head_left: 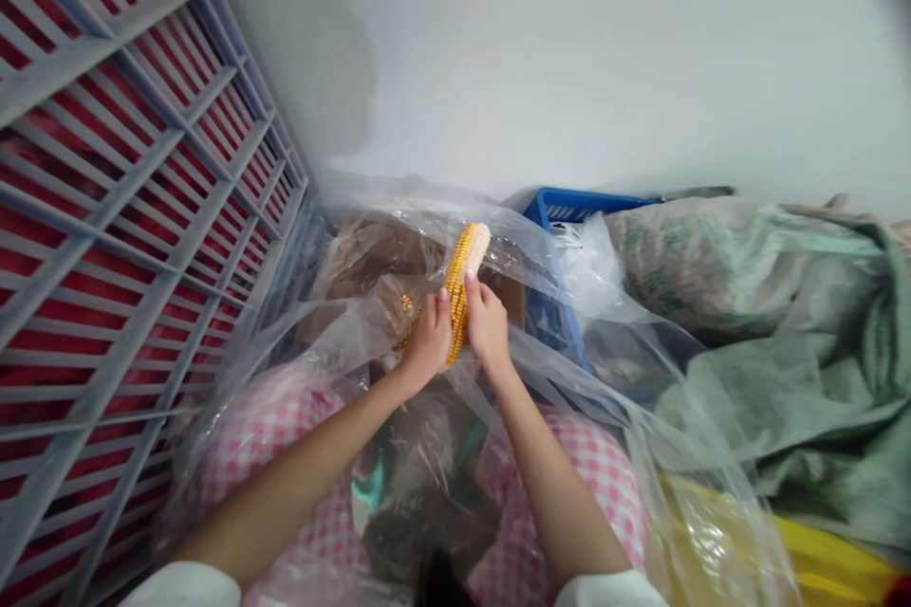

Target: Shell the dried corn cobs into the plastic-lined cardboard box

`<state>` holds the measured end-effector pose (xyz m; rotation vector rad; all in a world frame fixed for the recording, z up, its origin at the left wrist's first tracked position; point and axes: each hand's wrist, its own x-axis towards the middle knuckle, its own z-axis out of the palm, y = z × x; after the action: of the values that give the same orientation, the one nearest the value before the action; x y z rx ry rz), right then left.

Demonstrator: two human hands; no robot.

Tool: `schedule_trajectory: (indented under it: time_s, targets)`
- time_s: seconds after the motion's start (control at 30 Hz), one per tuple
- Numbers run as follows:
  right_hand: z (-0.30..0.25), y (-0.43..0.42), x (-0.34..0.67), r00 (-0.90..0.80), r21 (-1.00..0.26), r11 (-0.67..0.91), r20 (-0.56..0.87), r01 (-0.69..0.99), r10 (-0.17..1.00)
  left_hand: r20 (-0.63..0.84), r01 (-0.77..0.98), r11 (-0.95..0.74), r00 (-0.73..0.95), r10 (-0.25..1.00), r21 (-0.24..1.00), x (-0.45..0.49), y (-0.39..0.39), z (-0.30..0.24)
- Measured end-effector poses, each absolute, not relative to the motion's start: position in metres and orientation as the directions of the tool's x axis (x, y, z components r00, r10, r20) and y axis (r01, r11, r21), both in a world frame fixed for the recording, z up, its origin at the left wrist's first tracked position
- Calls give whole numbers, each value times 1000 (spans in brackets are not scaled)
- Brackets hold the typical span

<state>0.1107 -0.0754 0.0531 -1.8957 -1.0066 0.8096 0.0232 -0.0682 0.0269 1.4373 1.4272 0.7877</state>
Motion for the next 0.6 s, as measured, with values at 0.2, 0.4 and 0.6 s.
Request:
schedule_trajectory:
  time_s: [0.2, 0.4, 0.6]
  targets:
    - [42, -74, 104, 477, -907, -282, -107, 313, 872, -159, 396, 85, 158, 975, 914, 26, -75, 30]
    - [36, -76, 105, 491, -911, -279, -100, 305, 865, -213, 337, 155, 142, 967, 929, 27, -74, 22]
    - [39, -72, 120, 470, -928, -266, -118, 262, 875, -250, 206, 216, 154, 956, 954, 28, -70, 19]
